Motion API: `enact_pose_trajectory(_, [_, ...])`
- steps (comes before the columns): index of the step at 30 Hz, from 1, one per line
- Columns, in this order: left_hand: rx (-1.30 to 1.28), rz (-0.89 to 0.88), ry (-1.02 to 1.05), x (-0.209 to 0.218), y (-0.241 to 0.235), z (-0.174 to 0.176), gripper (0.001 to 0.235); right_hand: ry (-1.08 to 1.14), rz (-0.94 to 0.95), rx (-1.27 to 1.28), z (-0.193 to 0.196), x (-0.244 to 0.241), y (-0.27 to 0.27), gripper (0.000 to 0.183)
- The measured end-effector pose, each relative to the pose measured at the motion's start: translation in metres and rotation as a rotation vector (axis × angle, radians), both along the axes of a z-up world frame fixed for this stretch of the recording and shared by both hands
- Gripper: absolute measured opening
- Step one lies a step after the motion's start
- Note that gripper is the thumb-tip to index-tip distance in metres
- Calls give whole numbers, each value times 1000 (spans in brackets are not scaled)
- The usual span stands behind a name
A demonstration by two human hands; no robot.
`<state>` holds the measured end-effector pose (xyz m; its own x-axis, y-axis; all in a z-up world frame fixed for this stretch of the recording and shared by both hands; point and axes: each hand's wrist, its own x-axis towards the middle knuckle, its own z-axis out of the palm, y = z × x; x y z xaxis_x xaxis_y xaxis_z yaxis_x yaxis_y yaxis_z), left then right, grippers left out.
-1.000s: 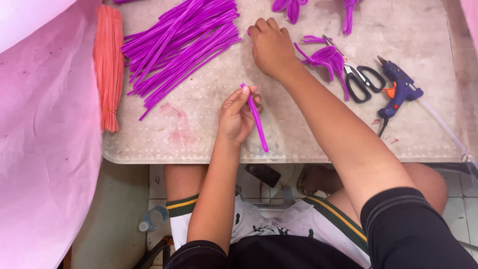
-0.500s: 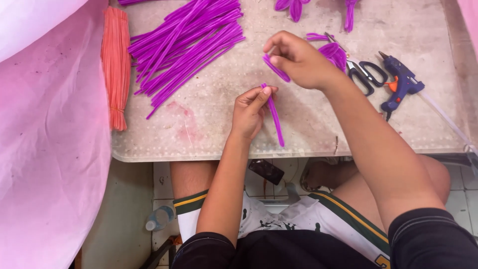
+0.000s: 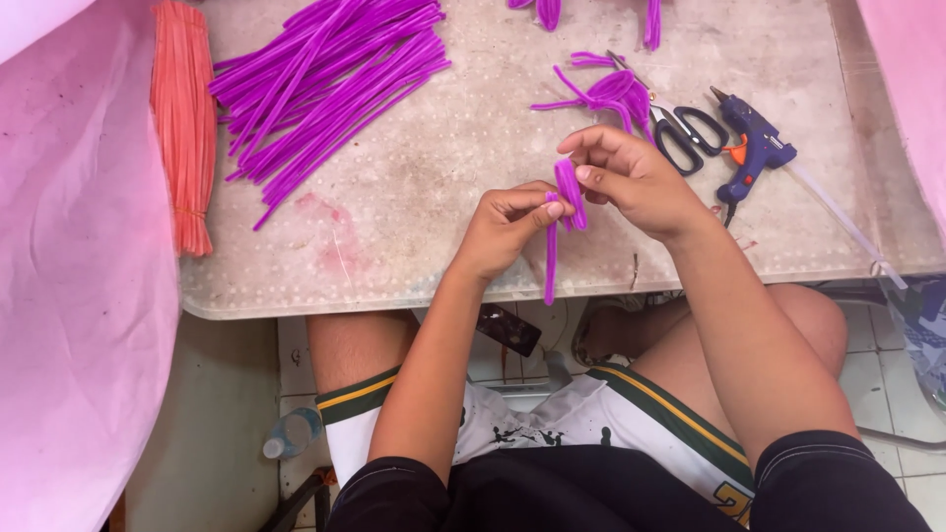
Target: Preparing decorative petals by twisting and shaping purple pipe cleaners at a design station.
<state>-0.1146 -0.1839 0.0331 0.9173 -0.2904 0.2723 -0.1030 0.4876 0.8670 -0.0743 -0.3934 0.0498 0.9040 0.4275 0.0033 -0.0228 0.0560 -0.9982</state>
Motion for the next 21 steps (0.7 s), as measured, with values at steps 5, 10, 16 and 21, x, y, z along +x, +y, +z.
enact_pose_trajectory(5, [-40,-71,40,-3,3,2,10,11,115,95,19,-11,19,29])
enact_pose_trajectory(10, [-79,-79,84,2,-1,-12,11,-96,92,79,23,-14,20,7])
enact_pose_trajectory(16, [-107,69,149,11,-8,-29,9,-207,-94,-47,17,-11,5,8])
enact_pose_trajectory(21, [-146,167,210,14,-11,-38,15,-219,-156,-161,32,-14,-4,8])
